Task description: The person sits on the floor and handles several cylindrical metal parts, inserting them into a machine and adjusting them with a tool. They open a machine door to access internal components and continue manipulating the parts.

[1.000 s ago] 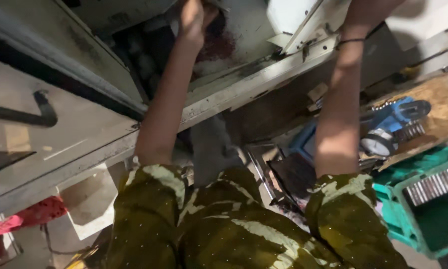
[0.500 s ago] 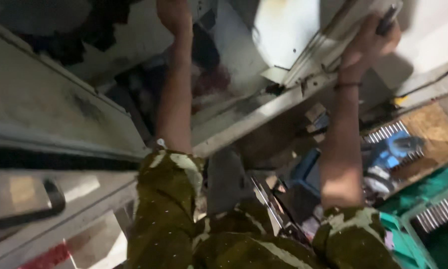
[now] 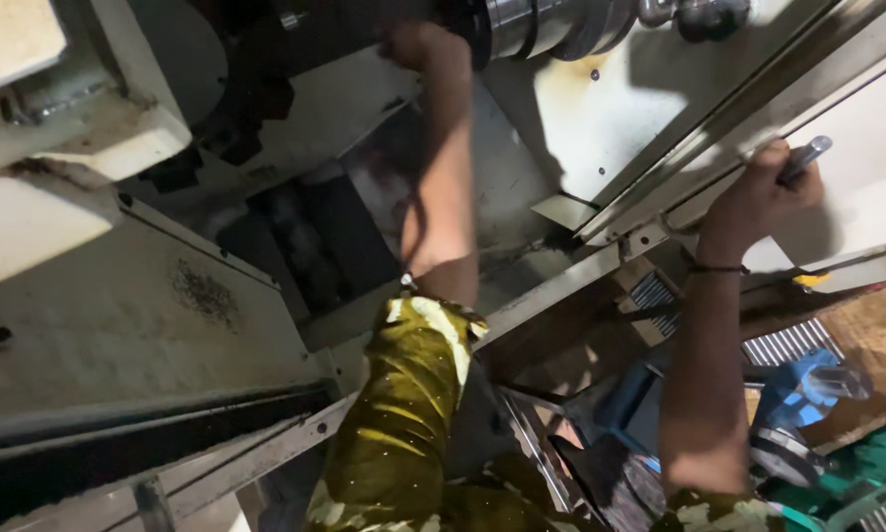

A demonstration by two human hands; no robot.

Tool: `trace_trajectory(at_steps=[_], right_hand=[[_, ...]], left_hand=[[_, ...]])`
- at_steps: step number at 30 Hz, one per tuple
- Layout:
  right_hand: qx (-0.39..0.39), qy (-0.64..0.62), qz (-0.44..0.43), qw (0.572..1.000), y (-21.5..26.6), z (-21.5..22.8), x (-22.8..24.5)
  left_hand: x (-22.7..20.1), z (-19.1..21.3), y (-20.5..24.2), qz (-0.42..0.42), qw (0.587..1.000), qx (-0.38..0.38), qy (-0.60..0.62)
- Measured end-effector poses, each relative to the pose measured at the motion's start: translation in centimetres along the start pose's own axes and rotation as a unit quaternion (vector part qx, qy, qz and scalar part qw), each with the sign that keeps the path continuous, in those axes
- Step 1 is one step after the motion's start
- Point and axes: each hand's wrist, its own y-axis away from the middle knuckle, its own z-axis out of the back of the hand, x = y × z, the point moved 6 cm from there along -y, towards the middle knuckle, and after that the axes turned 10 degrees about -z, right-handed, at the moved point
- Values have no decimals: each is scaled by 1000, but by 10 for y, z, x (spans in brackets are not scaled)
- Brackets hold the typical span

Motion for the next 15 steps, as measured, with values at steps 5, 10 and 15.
trace_trajectory(at_steps=[5,10,15], right_hand=[[4,-27,31,999,3,-2,10],[-10,68,4,998,7,-10,54],[36,10,1,999,17,-24,90]], left_hand=[[-78,22,-29,-47,978,151,132],[-80,47,-3,-216,918,332,32],[-69,48,12,-312,897,276,-150]])
